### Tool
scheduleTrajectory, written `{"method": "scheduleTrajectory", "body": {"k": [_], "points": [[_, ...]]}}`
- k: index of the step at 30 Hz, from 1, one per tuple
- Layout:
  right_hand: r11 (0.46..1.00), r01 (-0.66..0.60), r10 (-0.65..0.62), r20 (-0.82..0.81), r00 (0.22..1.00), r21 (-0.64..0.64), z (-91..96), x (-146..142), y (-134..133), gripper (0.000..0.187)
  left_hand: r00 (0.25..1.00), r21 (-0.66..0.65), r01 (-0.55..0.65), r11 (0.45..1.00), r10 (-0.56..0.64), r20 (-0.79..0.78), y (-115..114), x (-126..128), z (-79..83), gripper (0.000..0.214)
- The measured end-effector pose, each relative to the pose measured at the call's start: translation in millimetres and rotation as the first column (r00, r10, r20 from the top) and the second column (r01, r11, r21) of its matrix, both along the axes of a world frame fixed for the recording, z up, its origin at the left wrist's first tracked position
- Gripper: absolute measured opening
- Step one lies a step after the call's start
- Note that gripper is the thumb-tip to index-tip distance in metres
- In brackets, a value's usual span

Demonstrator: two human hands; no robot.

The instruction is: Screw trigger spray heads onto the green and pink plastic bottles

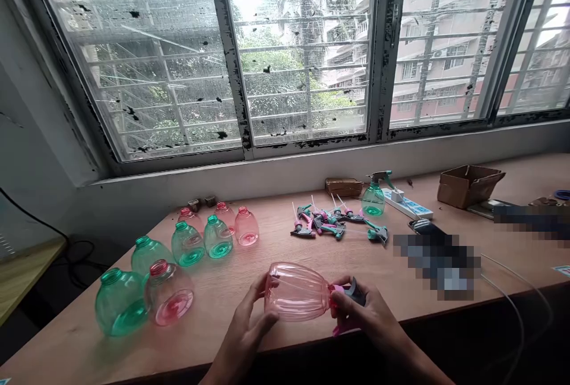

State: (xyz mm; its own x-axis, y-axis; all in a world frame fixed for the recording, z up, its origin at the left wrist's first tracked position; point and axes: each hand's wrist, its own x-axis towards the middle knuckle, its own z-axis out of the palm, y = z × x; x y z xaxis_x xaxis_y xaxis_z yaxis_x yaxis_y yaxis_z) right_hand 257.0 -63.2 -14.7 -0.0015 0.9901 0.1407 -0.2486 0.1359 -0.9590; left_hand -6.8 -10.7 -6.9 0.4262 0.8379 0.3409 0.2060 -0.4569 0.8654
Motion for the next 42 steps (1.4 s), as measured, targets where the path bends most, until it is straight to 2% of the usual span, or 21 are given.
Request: {"method": "scheduleTrajectory", "body": {"k": [3,6,9,11,14,16,18,21,24,32,36,38,42], "points": [[0.997,-0.058,0.055,-0.053,0.997,-0.060,0.1,3,3,0.047,0.994,0.013,0.018,1.000,-0.017,-0.105,0,-4,4.8,0.067],[0.996,-0.063,0.061,-0.044,0.997,-0.061,-0.3,4,3,0.047,0.992,0.007,0.047,0.999,-0.045,-0.119,-4,-8,11.5,0.071],[1.000,-0.013,0.012,0.062,0.998,0.004,-0.3,3,-2,0.043,0.988,-0.082,0.141,0.987,-0.145,-0.045,-11,-7,14.1,0.087],[0.993,0.029,-0.054,0.216,0.975,0.117,-0.2,3,-7,0.038,0.980,-0.157,0.194,0.968,-0.184,0.075,-15,-2,12.7,0.098],[0.953,0.039,-0.171,0.430,0.887,0.299,-0.8,2,-12,0.030,0.984,-0.222,0.106,0.969,-0.071,0.162,-18,7,8.1,0.093],[0.946,0.037,-0.187,0.449,0.874,0.322,-1.4,1,-13,0.028,0.987,-0.219,0.018,0.976,0.017,0.158,-18,13,4.9,0.085],[0.968,0.032,-0.128,0.380,0.916,0.250,-2.2,-1,-12,0.030,0.983,-0.187,-0.017,0.982,0.050,0.175,-17,15,2.4,0.085],[0.996,-0.019,0.002,0.182,0.983,0.090,-3.3,-5,-8,0.037,0.977,-0.113,-0.061,0.992,0.082,0.195,-16,17,0.0,0.087],[0.997,-0.071,0.071,0.030,0.997,0.018,-5.1,-8,-4,0.041,0.980,-0.044,-0.106,0.993,0.112,0.165,-16,16,-1.7,0.086],[0.990,-0.128,0.126,-0.043,0.991,-0.051,-4.1,-11,-2,0.047,0.981,0.135,-0.133,0.982,0.111,0.158,-14,14,-9.4,0.084],[0.989,-0.116,0.114,-0.026,0.993,-0.091,7.3,-9,-9,0.048,0.985,0.060,-0.097,0.993,0.087,0.150,-12,17,-7.7,0.086],[0.991,-0.111,0.110,-0.017,0.994,-0.070,11.4,-8,-13,0.051,0.988,0.004,-0.085,0.996,0.083,0.131,-9,17,-6.8,0.083],[0.989,-0.144,0.140,-0.168,0.976,-0.013,11.6,-5,-20,0.072,0.994,-0.065,-0.051,0.997,0.057,0.093,-2,14,-6.2,0.076]]}}
